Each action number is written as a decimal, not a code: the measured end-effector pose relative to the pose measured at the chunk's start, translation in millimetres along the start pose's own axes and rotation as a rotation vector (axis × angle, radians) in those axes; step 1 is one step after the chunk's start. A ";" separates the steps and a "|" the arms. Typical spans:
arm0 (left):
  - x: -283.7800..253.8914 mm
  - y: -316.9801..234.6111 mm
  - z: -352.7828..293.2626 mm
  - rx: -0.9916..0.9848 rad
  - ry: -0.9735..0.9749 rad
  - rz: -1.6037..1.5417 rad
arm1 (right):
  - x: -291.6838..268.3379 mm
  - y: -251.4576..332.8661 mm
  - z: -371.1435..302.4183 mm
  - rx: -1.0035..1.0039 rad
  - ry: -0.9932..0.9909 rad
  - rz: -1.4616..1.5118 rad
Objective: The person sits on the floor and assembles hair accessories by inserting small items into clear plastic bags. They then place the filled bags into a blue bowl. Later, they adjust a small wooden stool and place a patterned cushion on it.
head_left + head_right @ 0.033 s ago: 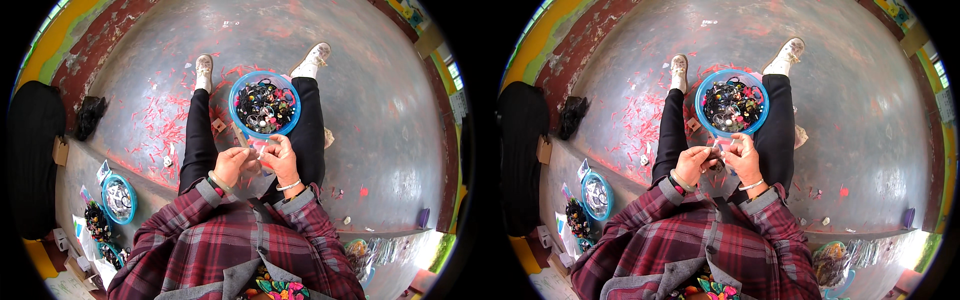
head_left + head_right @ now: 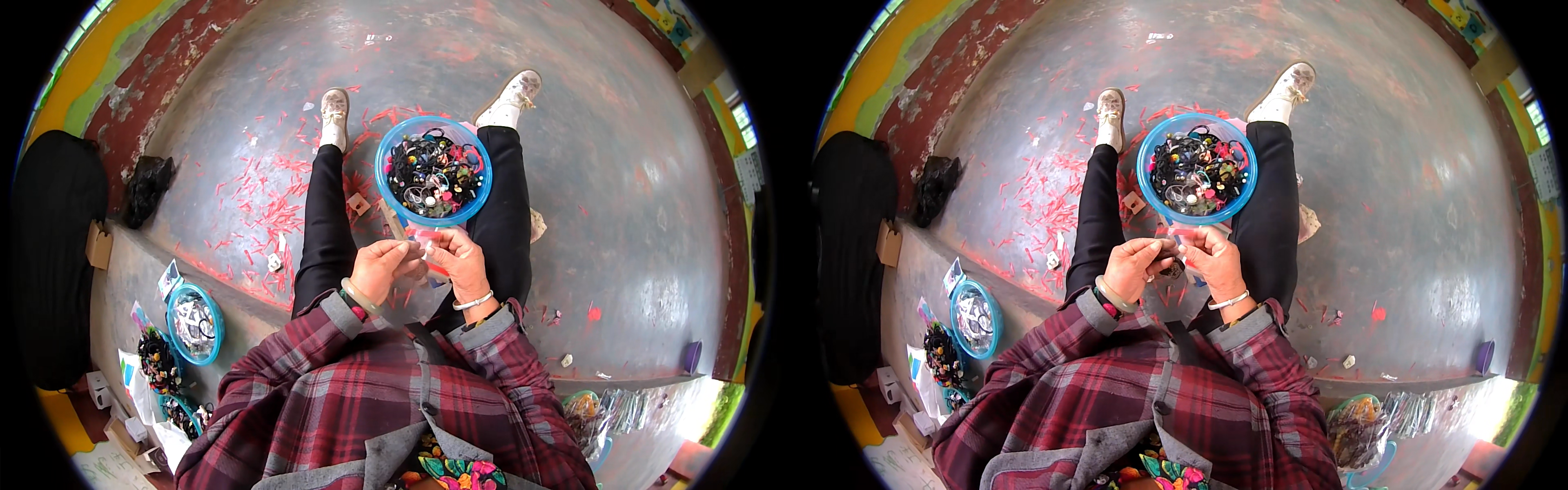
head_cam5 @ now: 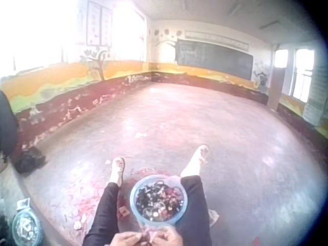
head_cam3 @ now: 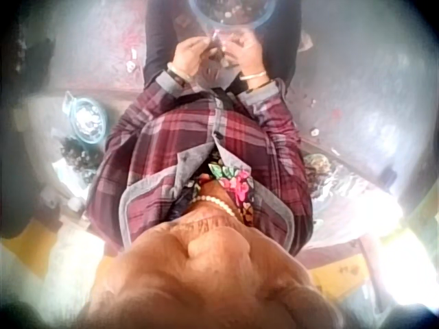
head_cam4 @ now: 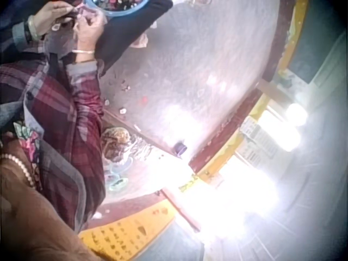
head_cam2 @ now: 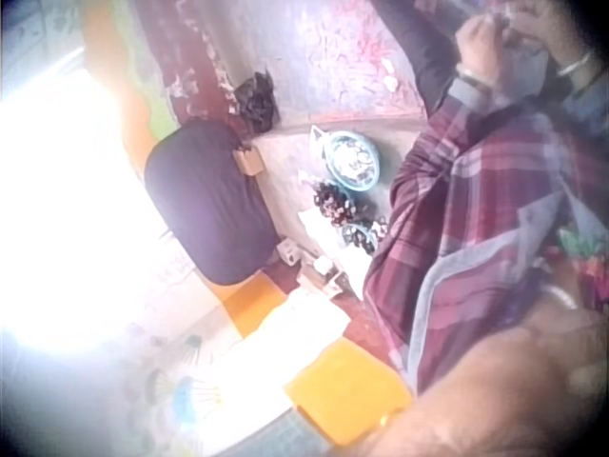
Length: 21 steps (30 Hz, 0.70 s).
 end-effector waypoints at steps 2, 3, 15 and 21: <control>-1.6 1.0 -1.1 0.024 0.010 0.000 | -0.6 -0.6 -1.4 0.074 0.035 0.017; -1.9 1.5 -1.6 0.025 0.017 0.000 | -0.9 -1.3 -1.8 0.050 0.058 0.002; -2.2 -4.4 -5.9 -0.028 -0.026 -0.151 | -2.6 -12.5 -6.9 0.093 -0.009 -0.008; -9.2 -0.3 -3.8 -0.044 -0.036 -0.193 | -2.9 -14.3 -8.7 0.101 0.009 0.007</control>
Point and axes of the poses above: each hand's wrist, its own z-axis towards the middle knuckle, its own x-axis out of the palm, y = z × x, the point moved 1 cm from there along z, towards the middle knuckle, and after that the axes turned 5 degrees about -z, right-handed, at the moved point
